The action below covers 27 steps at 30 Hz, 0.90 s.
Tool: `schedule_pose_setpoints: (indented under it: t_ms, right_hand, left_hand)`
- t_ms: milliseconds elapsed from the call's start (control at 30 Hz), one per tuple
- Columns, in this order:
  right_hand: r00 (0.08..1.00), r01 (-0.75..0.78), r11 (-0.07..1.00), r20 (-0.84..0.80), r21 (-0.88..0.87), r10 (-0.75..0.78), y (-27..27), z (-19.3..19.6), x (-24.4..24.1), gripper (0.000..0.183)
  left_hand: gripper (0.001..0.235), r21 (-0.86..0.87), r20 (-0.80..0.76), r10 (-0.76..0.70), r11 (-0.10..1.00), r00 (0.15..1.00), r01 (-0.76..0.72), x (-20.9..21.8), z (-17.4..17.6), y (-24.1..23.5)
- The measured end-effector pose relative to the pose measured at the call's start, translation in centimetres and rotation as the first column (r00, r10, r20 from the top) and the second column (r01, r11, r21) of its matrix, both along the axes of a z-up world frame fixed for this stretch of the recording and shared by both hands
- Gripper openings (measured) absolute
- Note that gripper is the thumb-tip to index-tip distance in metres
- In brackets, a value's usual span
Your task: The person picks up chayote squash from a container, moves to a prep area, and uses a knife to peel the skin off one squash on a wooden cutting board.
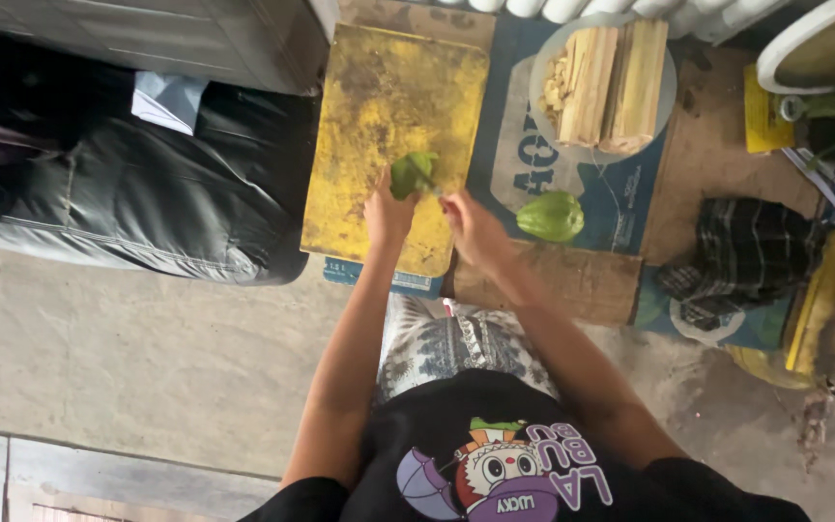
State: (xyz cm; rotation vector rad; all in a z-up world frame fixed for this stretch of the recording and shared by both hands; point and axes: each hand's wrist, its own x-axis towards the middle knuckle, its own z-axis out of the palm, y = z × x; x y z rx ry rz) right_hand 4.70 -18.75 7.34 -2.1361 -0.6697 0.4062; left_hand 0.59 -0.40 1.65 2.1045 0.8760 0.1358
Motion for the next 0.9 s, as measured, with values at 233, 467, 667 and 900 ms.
schedule_pose_setpoints:
  t_ms: [233,467,667,900]
  right_hand:
    - [1.0,0.021,0.983,-0.008,-0.18,-0.023,1.2,1.8,-1.3,0.02]
    - [0.992,0.09,0.979,-0.066,-0.184,-0.103,3.1,1.4,-0.5,0.026]
    - [0.995,0.075,0.995,-0.069,-0.061,-0.079,3.8,0.9,0.7,0.027]
    - [0.994,0.091,0.986,-0.052,-0.14,-0.099,1.0,1.0,-1.8,0.023]
  left_hand:
    - [0.092,0.08,-0.003,-0.127,0.989,0.992,0.127,0.2,-1.6,0.9]
    - [0.093,0.146,-0.039,-0.17,0.974,0.985,0.174,0.4,-2.6,0.9]
    - [0.094,0.131,-0.07,-0.146,0.979,0.987,0.154,0.6,-0.8,0.6]
    - [0.082,0.075,-0.132,-0.088,0.992,0.987,0.099,1.0,0.8,0.3]
